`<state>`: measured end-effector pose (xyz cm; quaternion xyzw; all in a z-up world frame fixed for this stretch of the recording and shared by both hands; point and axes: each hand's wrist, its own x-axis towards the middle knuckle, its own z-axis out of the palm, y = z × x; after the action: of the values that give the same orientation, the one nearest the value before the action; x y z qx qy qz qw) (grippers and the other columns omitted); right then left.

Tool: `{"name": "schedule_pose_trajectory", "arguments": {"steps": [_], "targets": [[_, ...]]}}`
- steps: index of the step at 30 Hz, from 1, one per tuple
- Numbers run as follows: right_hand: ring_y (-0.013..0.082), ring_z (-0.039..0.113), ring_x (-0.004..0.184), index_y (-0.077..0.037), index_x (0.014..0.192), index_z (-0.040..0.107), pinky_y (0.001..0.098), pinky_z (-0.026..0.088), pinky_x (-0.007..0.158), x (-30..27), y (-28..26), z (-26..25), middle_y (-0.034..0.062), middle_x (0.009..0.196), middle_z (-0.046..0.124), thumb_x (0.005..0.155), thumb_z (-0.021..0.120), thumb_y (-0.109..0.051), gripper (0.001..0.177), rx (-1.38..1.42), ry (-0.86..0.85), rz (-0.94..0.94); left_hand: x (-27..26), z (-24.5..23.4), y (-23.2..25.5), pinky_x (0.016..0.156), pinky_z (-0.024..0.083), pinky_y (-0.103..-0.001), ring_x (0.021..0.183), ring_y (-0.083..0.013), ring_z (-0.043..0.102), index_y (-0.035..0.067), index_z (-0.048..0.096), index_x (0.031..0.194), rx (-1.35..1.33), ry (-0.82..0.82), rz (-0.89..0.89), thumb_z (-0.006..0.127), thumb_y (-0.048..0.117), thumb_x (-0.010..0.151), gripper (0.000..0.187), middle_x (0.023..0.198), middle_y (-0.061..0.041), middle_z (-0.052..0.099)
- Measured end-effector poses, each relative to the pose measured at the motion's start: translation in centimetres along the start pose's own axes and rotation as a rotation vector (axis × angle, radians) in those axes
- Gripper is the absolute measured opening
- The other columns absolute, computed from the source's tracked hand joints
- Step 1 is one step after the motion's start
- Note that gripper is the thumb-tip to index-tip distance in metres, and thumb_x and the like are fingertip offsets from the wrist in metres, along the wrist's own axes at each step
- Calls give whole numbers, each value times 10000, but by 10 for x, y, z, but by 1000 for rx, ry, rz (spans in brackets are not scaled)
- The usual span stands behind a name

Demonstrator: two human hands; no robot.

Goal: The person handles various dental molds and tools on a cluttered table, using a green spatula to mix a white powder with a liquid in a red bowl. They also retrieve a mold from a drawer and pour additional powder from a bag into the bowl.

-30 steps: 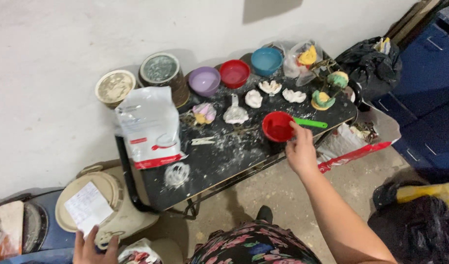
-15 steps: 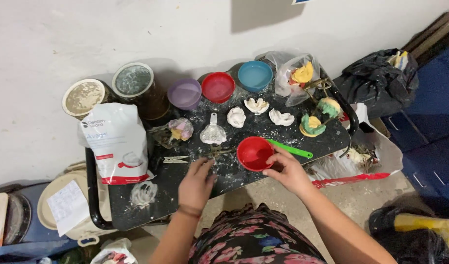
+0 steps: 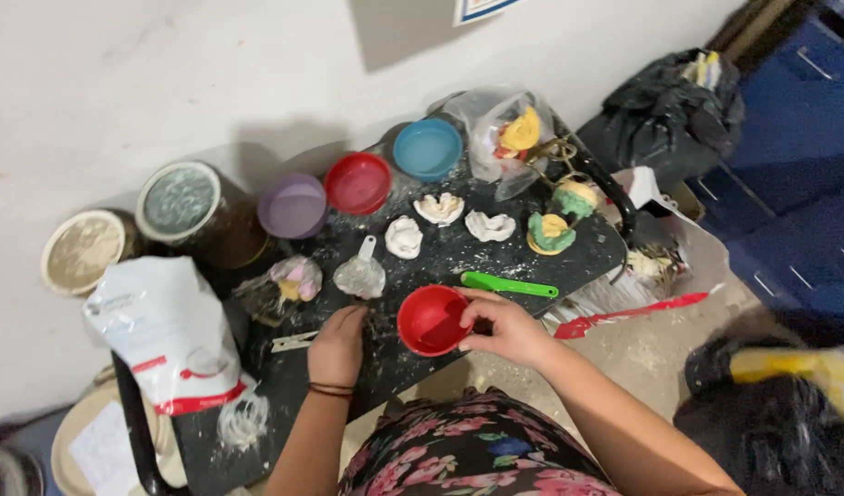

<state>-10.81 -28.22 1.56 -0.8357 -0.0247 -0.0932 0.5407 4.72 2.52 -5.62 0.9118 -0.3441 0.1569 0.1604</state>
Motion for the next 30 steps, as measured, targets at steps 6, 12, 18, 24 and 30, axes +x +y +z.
{"name": "schedule_pose_trajectory", "arguments": {"steps": [6,12,18,24,30], "targets": [[434,606,1310,-126,1034,766,504,482,1067,10,-9,2,256,1431,629,751,946,-319,387,17,-1,13,7,-18,-15,855,618,-236,1059,-141,742,215,758,1230,89,-15,86,745,131,917,324,1134,20,772],[164,804,988,-157,914,728,252,708,869,8,-5,-51,52,1057,811,957,703,-183,57,-28,308,158,4,-15,-13,619,631,-291,983,-136,772,85,771,1257,33,149,137,823,61,881,381,1152,-60,797],[300,676,971,-50,1406,468,390,577,774,28,24,-153,160,1259,604,1088,365,-423,501,625,1021,770,5,-17,-12,616,596,-279,1010,-109,760,176,793,1230,35,146,58,758,86,938,307,1176,-9,796],[269,671,716,-140,1483,523,356,583,671,42,93,-187,150,1387,592,1029,465,-378,516,819,615,779,-2,-43,0,509,548,-288,799,-91,729,245,753,1282,114,75,15,774,199,923,362,1341,67,720],[189,617,675,-68,1267,571,322,471,605,35,136,-181,106,991,654,1106,488,-215,234,700,510,538,-22,-78,16,662,624,-309,1015,-142,740,168,794,1207,100,101,-88,753,190,971,240,1286,16,730]]}}
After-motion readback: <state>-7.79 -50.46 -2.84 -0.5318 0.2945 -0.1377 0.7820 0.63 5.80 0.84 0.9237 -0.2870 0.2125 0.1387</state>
